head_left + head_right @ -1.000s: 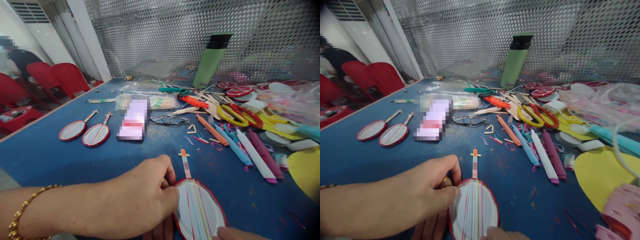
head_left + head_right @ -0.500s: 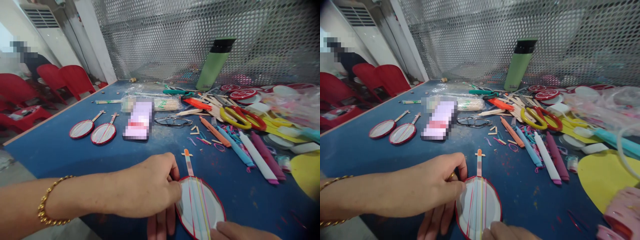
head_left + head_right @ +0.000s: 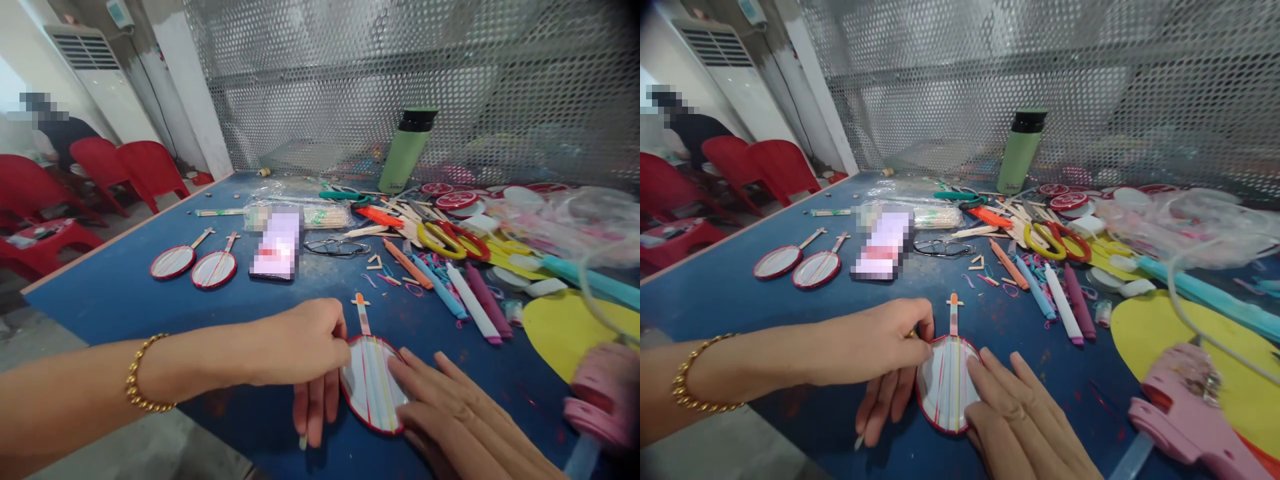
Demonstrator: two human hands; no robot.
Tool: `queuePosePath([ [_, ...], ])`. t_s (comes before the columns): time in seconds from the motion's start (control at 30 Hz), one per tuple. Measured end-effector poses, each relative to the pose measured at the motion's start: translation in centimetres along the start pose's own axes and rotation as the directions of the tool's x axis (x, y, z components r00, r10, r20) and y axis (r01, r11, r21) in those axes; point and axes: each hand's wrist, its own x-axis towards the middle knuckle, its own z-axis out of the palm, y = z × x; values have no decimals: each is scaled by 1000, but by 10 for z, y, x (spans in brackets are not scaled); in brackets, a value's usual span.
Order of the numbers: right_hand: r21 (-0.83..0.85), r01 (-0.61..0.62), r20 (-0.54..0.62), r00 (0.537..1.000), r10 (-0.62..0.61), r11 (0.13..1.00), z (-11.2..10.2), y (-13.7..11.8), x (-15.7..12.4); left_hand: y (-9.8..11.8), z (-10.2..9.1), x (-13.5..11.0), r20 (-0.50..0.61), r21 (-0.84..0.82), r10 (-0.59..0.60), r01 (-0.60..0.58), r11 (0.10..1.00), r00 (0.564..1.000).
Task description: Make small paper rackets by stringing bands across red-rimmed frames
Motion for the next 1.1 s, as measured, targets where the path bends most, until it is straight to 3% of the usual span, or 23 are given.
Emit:
queuePosePath([
  [0.2,20,-45,61,997,44,999,-6,0,8,6,-7,3,108,110,18,-30,993,994],
  [0.4,58,-49,92,995,44,997,-19,-4,22,14,-2,0,-10,211,-16,18,977,1000],
  [0.57,164,-157,132,982,136,974,-26,-7,28,13,2,2,-23,295,-11,17,955,1000],
  [0.83,187,-179,125,980,157,966,-25,-9,34,8,5,2,-51,286,64,-46,957,997],
  [1.1,185,-210,154,971,183,960,-23,-8,41,14,12,-4,-108,317,42,-6,948,993],
])
